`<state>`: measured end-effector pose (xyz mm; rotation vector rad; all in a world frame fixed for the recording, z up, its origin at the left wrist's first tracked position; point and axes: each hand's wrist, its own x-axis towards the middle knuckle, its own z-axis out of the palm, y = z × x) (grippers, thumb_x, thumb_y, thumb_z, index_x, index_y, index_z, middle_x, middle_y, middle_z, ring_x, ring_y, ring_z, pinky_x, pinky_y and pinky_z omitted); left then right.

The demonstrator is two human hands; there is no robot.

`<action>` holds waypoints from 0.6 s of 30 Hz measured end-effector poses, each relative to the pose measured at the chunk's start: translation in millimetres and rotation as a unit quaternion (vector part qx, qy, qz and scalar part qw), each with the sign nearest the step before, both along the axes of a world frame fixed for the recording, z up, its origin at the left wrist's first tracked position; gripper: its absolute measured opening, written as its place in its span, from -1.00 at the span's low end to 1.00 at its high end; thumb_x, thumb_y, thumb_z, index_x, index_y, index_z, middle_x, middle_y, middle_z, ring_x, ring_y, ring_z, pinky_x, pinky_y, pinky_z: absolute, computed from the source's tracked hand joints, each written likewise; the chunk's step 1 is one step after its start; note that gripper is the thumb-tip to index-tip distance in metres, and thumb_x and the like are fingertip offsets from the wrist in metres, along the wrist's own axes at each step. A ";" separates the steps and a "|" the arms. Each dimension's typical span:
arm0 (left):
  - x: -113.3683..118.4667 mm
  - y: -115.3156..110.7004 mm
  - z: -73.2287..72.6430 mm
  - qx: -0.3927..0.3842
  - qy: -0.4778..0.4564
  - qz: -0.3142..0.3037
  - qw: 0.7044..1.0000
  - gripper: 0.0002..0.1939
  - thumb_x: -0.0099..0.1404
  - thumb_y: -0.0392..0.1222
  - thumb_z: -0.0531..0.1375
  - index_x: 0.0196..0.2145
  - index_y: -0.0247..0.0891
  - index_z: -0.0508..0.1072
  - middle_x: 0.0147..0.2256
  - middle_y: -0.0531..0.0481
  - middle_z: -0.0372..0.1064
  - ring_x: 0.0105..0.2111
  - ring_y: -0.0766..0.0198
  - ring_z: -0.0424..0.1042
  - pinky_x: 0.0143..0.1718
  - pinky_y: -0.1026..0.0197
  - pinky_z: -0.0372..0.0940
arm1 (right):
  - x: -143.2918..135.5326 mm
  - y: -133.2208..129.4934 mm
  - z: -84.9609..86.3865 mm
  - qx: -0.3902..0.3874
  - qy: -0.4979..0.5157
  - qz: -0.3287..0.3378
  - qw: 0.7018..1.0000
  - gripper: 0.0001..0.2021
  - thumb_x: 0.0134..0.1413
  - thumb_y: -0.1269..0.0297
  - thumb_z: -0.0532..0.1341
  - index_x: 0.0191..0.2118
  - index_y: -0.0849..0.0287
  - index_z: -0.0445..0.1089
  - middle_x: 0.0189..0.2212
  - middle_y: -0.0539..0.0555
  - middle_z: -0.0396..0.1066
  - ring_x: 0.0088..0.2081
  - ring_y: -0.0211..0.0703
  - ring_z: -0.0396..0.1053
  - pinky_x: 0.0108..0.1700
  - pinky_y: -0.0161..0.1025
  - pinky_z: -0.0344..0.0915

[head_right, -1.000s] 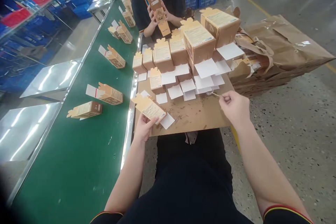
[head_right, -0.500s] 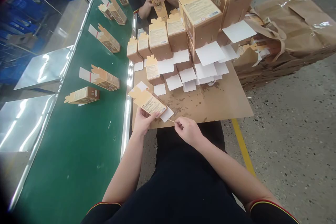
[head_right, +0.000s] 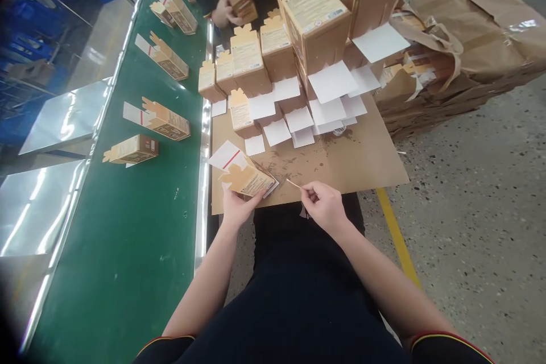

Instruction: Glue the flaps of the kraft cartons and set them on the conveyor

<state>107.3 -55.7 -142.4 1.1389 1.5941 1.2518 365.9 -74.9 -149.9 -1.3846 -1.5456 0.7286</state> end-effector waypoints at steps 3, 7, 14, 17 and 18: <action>2.0 -6.2 2.1 -0.004 0.052 0.002 0.999 -0.11 -0.02 0.01 0.70 0.13 -0.11 0.34 0.11 -0.23 0.57 0.18 -0.17 0.65 0.21 -0.15 0.56 | 6.8 -3.2 3.5 -0.014 0.008 -0.017 1.000 -0.79 0.42 0.18 0.34 -0.32 0.04 0.57 -0.50 0.01 0.57 -0.53 -0.17 0.51 -0.38 -0.23 0.57; 0.7 -10.5 3.2 -0.007 0.117 -0.003 0.993 -0.15 0.02 -0.02 0.67 0.13 -0.09 0.32 0.08 -0.17 0.58 0.12 -0.12 0.67 0.13 -0.07 0.58 | 12.0 -8.0 4.3 -0.026 0.019 -0.027 0.999 -0.78 0.41 0.14 0.34 -0.32 0.05 0.56 -0.50 0.00 0.57 -0.53 -0.17 0.53 -0.39 -0.24 0.57; 7.3 -7.2 -5.0 -0.017 0.165 -0.014 0.986 -0.25 0.05 -0.05 0.60 0.05 -0.07 0.29 -0.04 -0.16 0.63 -0.02 -0.14 0.71 -0.10 -0.02 0.60 | 15.4 -11.1 6.1 -0.036 0.008 -0.035 0.999 -0.75 0.41 0.12 0.31 -0.34 0.03 0.54 -0.53 0.01 0.57 -0.54 -0.17 0.53 -0.42 -0.26 0.56; -2.0 -5.1 -5.4 -0.017 0.173 0.001 0.985 -0.18 0.01 -0.05 0.64 0.09 -0.07 0.29 -0.01 -0.17 0.62 0.01 -0.17 0.71 -0.04 -0.08 0.63 | 15.7 -9.7 8.6 -0.028 0.003 -0.032 0.999 -0.74 0.42 0.11 0.32 -0.36 0.03 0.54 -0.55 0.01 0.56 -0.55 -0.17 0.52 -0.41 -0.26 0.55; -12.0 -4.4 -4.2 -0.015 0.171 0.019 0.985 -0.15 0.00 -0.04 0.65 0.10 -0.07 0.29 0.00 -0.16 0.62 0.03 -0.17 0.71 0.01 -0.11 0.64 | 16.4 -9.4 9.3 -0.023 0.004 -0.034 0.999 -0.73 0.42 0.11 0.33 -0.36 0.03 0.55 -0.55 0.01 0.56 -0.55 -0.17 0.52 -0.41 -0.25 0.55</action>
